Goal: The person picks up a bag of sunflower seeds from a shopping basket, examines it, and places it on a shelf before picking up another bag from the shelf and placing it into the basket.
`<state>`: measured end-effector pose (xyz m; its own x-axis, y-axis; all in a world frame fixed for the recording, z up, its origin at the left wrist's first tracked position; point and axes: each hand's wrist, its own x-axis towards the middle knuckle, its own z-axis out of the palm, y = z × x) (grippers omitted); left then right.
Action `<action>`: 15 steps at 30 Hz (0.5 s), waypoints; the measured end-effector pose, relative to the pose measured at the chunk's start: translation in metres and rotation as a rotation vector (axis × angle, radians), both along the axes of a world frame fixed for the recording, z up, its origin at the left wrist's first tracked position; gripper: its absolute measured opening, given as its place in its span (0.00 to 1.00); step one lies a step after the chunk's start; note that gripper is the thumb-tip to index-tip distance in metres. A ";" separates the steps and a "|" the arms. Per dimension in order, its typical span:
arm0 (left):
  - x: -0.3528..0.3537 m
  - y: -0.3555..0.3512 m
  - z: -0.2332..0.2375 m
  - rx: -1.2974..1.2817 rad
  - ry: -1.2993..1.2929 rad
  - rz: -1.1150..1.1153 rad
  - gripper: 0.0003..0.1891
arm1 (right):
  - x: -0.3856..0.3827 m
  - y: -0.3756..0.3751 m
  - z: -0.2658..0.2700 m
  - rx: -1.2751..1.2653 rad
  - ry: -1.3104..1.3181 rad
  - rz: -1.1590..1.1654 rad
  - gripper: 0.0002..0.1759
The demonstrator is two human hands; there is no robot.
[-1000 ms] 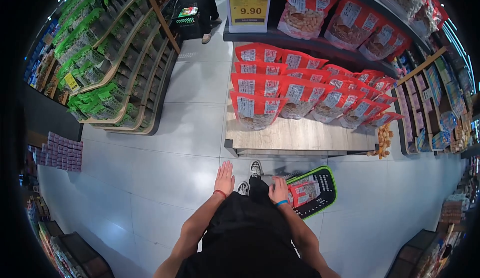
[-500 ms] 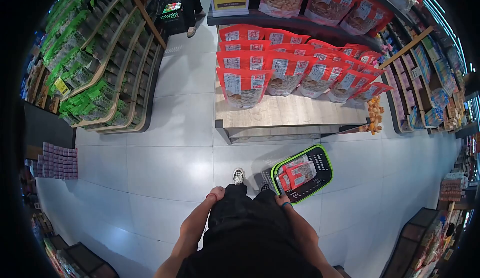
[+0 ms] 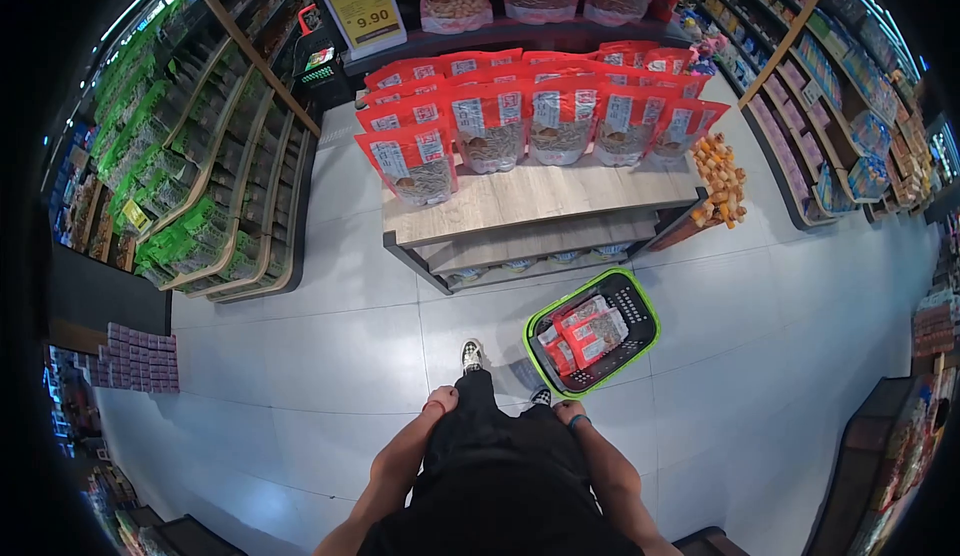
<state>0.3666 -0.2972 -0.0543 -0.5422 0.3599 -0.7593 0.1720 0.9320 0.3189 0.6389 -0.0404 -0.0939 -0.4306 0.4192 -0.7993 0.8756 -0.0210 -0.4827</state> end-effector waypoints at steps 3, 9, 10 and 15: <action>0.043 0.013 -0.015 -0.018 -0.002 -0.067 0.17 | 0.053 0.005 -0.009 0.018 0.066 -0.069 0.18; 0.089 0.017 -0.004 -0.036 0.030 -0.115 0.20 | 0.140 -0.002 0.010 -0.094 -0.067 -0.270 0.17; 0.092 0.015 -0.003 0.000 -0.017 -0.119 0.19 | 0.158 -0.007 0.007 -0.111 -0.070 -0.302 0.15; 0.110 0.029 0.001 -0.042 -0.059 -0.205 0.18 | 0.189 -0.018 0.015 -0.165 -0.174 -0.388 0.15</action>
<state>0.4762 -0.2677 -0.0532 -0.4154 0.4254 -0.8041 0.3417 0.8921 0.2955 0.8278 -0.0587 -0.0789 -0.1207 0.3836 -0.9156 0.8554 -0.4277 -0.2920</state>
